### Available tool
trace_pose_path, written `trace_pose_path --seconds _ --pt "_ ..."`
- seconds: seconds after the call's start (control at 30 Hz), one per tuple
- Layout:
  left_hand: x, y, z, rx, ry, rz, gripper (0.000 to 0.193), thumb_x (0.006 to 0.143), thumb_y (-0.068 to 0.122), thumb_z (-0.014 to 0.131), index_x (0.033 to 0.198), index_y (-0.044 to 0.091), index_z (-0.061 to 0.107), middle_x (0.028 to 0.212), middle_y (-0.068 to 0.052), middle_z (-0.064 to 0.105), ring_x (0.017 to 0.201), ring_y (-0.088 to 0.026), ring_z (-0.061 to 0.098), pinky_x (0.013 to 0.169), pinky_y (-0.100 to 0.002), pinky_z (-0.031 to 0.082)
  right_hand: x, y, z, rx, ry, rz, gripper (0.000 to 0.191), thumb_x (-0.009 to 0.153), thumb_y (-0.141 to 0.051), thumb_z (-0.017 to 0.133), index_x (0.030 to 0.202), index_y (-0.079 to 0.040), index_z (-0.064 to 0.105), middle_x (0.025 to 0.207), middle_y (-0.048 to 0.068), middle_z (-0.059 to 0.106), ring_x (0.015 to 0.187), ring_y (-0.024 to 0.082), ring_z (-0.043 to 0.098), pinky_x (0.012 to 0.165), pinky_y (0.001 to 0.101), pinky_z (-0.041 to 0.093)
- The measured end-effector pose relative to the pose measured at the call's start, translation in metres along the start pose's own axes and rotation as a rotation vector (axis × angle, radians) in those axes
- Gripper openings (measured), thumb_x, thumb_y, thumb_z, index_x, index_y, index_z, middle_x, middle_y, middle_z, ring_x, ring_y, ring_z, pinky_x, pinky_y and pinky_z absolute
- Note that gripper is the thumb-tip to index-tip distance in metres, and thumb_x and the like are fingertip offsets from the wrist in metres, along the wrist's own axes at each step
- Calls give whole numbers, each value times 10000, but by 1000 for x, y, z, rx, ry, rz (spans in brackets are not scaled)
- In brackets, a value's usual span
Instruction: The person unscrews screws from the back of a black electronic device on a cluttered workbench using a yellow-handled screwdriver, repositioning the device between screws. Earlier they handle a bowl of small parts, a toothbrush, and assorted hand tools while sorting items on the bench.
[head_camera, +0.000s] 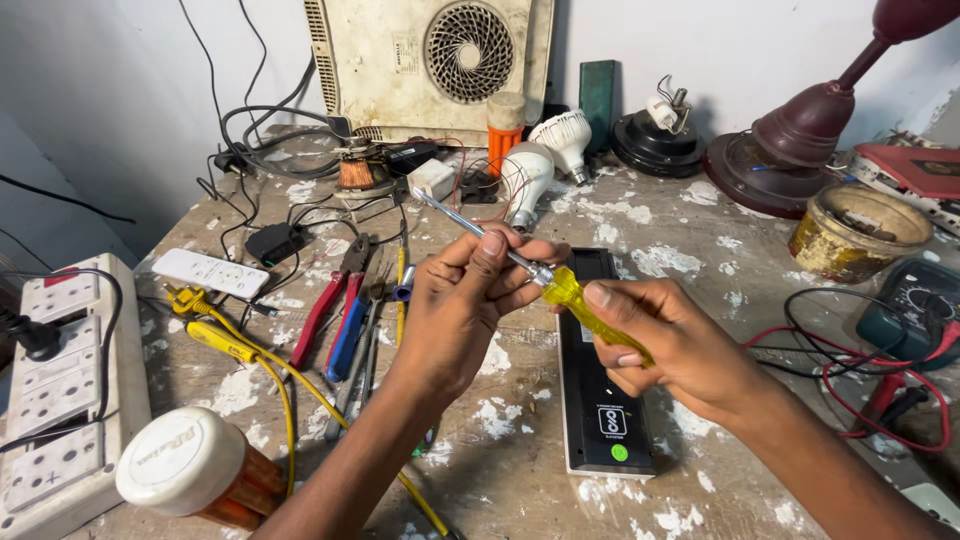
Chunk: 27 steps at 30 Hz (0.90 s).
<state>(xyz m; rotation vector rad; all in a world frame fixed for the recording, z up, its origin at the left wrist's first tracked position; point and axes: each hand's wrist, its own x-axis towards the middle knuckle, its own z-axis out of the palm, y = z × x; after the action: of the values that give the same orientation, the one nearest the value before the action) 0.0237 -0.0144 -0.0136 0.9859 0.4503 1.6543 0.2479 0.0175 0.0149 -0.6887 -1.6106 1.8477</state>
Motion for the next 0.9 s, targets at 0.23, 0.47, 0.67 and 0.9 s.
trace_pose_path --seconds 0.23,0.47,0.67,0.9 --pt "3 -12 -1 12 24 -81 342 1030 300 589 1184 4 663 1250 -178 739 1076 -174 728 946 -349 583 7 14 13 -224 176 -40 405 985 -329 578 1194 -15 725 580 -23 465 436 34 324 379 231 253" --pt "-5 -36 20 10 20 -165 378 1011 288 603 1282 31 660 1286 -126 699 994 -219 682 979 -443 569 15 20 20 -809 399 -391 339 1012 -319 612 1158 -36 726 665 19 669 587 73 606 520 267 472" --pt "0 -36 21 -86 -35 -163 404 1034 314 581 1262 -5 679 1334 -96 680 1127 -166 672 1001 -413 551 6 27 22 -1084 495 -634 320 1023 -300 591 1117 1 652 752 82 673 609 117 648 537 322 485" --pt "-1 -27 10 28 -187 -23 413 1071 276 614 1286 -69 684 1411 -93 648 1145 -148 614 1029 -366 515 4 28 13 -340 153 -228 378 1070 -365 499 940 -25 600 682 5 510 512 64 450 438 248 350"
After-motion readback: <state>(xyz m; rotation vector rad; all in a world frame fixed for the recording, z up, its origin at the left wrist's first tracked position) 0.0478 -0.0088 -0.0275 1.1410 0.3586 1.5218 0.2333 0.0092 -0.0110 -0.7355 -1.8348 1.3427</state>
